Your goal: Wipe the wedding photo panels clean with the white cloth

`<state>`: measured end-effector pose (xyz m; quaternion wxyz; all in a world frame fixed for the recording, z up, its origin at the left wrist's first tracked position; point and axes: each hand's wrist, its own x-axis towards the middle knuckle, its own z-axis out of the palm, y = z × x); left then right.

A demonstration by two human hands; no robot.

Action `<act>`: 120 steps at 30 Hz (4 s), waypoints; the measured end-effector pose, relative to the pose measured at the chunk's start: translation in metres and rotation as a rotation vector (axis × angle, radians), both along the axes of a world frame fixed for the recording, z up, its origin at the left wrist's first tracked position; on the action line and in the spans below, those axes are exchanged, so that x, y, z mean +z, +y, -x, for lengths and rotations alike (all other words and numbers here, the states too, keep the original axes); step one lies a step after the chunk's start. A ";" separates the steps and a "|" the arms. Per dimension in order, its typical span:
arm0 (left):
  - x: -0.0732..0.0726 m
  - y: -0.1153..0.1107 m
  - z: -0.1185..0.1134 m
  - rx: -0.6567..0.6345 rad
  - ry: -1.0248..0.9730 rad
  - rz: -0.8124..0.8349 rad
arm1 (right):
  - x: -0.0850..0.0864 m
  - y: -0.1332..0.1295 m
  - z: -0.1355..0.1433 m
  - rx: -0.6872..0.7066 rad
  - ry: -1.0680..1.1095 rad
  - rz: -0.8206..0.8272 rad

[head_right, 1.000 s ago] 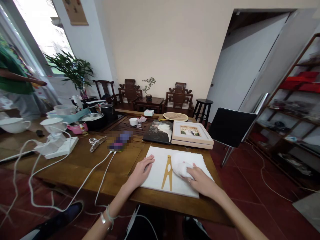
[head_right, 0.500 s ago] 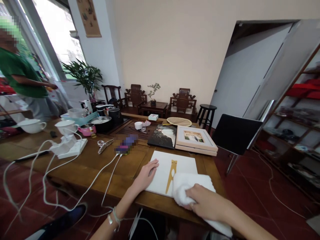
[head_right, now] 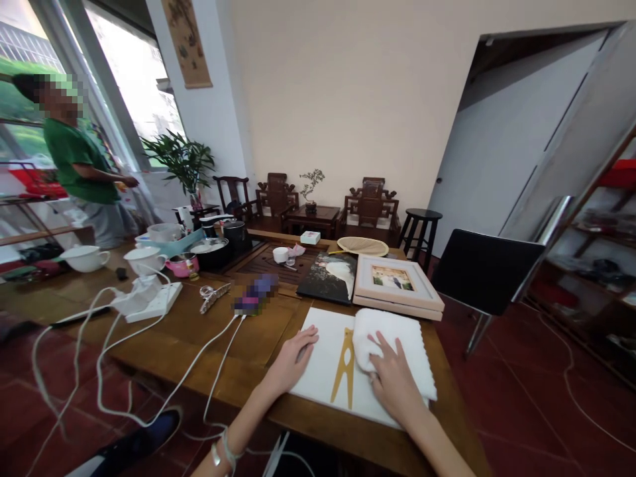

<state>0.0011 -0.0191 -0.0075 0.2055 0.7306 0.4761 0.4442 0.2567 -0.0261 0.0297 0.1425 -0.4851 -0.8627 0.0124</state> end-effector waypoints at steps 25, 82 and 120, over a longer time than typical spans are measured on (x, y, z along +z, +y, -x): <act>-0.001 0.001 0.001 -0.010 0.075 -0.013 | 0.002 -0.011 -0.017 -0.011 -0.017 -0.047; -0.003 0.002 0.004 -0.008 0.094 -0.007 | -0.003 -0.041 -0.009 -0.001 0.070 -0.087; -0.001 0.002 0.004 -0.009 0.103 -0.026 | 0.010 -0.046 -0.013 0.042 0.092 0.029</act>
